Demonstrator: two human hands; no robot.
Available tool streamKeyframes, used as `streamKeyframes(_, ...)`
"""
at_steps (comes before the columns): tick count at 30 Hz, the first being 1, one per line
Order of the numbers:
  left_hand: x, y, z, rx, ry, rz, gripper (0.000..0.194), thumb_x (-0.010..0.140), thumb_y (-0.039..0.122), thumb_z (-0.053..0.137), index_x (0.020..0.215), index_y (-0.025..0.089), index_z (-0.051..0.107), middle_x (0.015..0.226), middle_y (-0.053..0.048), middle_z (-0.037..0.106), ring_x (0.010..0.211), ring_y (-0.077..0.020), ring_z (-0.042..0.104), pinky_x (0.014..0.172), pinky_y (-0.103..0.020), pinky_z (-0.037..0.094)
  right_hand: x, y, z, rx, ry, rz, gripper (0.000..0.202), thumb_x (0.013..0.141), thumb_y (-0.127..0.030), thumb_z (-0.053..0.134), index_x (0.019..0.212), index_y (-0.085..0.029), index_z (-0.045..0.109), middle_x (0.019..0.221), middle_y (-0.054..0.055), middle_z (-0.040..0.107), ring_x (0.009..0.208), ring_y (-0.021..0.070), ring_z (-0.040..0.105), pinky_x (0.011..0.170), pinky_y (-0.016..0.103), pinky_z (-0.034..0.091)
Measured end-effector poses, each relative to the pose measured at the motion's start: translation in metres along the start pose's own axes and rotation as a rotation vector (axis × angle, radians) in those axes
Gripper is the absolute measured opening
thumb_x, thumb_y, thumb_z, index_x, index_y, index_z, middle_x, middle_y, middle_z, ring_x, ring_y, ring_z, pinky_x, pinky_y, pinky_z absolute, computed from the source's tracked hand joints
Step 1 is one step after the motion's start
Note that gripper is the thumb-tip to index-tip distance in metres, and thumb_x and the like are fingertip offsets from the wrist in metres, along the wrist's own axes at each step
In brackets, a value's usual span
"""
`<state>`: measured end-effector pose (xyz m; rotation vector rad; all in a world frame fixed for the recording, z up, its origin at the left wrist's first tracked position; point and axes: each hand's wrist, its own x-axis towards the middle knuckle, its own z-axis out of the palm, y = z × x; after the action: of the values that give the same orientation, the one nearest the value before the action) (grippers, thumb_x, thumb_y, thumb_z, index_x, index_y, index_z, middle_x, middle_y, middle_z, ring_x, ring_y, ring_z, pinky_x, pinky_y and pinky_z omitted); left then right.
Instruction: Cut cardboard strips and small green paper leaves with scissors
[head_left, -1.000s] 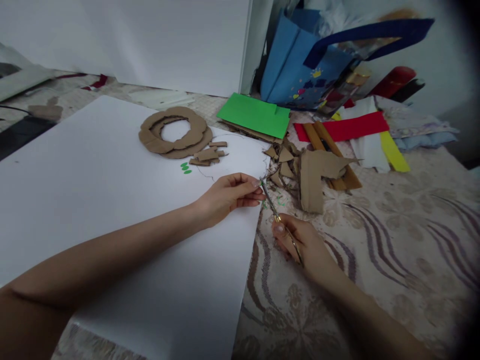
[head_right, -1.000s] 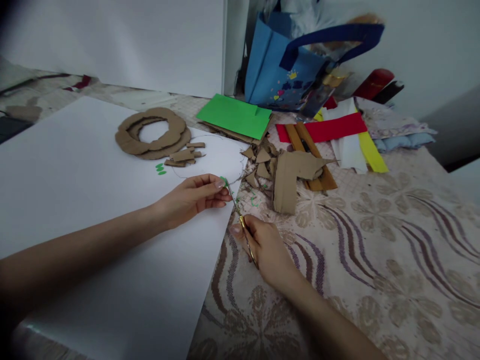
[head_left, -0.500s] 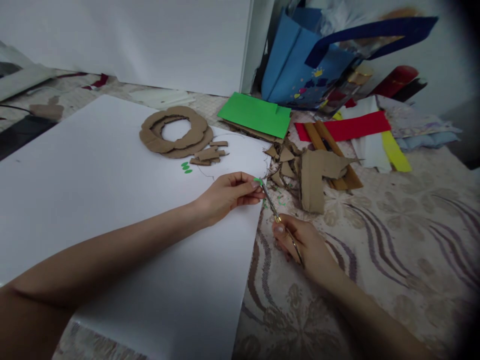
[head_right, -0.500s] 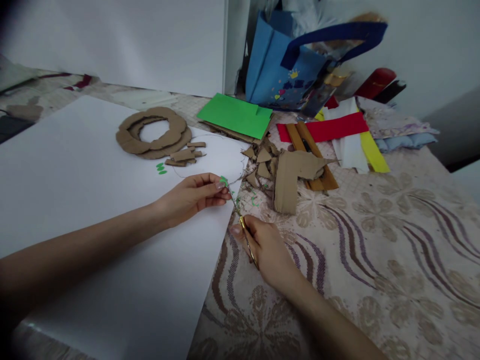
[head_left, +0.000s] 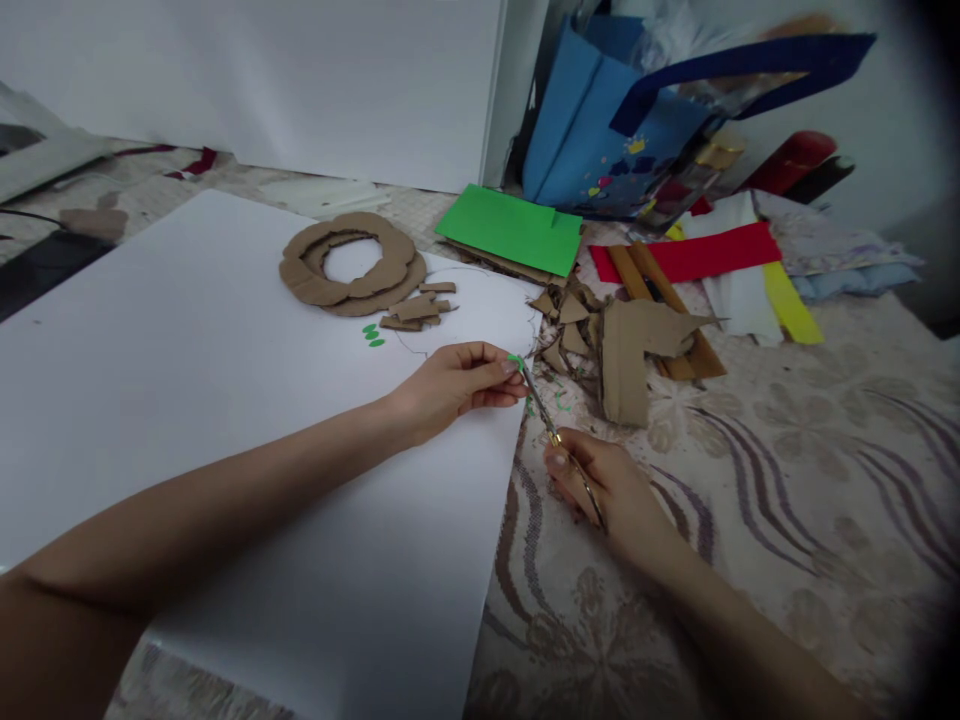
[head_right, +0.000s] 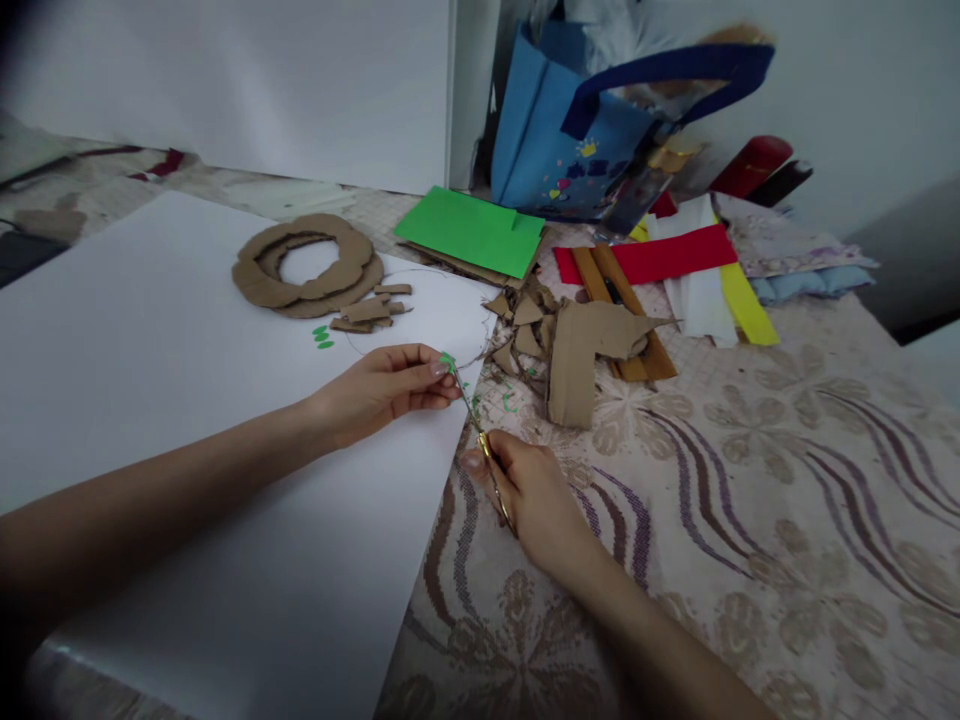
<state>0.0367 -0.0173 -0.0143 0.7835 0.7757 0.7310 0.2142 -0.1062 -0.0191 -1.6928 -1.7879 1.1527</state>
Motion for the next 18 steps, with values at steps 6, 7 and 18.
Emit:
streamKeyframes(6, 0.0022, 0.0037, -0.0030, 0.072, -0.035, -0.016, 0.007, 0.083, 0.010, 0.057, 0.077, 0.009, 0.058, 0.074, -0.005, 0.066, 0.070, -0.0096, 0.064, 0.073, -0.026, 0.049, -0.0013, 0.0033, 0.0030, 0.089, -0.022, -0.014, 0.045, 0.088, -0.058, 0.037, 0.062, -0.021, 0.037, 0.053, -0.004, 0.036, 0.047, 0.0101, 0.034, 0.043, 0.024, 0.027)
streamKeyframes(7, 0.0026, 0.0038, -0.0037, 0.082, -0.044, -0.018, 0.006, 0.083, 0.011, 0.059, 0.077, 0.009, 0.058, 0.074, -0.005, 0.067, 0.070, -0.0096, 0.064, 0.073, -0.026, 0.049, -0.0014, 0.0041, 0.0038, 0.115, -0.029, -0.012, 0.046, 0.088, -0.059, 0.036, 0.063, -0.021, 0.037, 0.054, -0.004, 0.035, 0.047, 0.0099, 0.034, 0.043, 0.024, 0.027)
streamKeyframes(18, 0.0026, 0.0052, -0.0063, 0.149, -0.059, -0.028, 0.006, 0.080, 0.013, 0.063, 0.077, 0.009, 0.059, 0.073, -0.005, 0.068, 0.068, -0.0092, 0.064, 0.073, -0.025, 0.050, -0.0010, 0.0068, 0.0028, 0.118, -0.070, 0.015, 0.042, 0.090, -0.054, 0.036, 0.065, -0.021, 0.038, 0.055, -0.004, 0.034, 0.047, 0.0100, 0.033, 0.043, 0.025, 0.027)
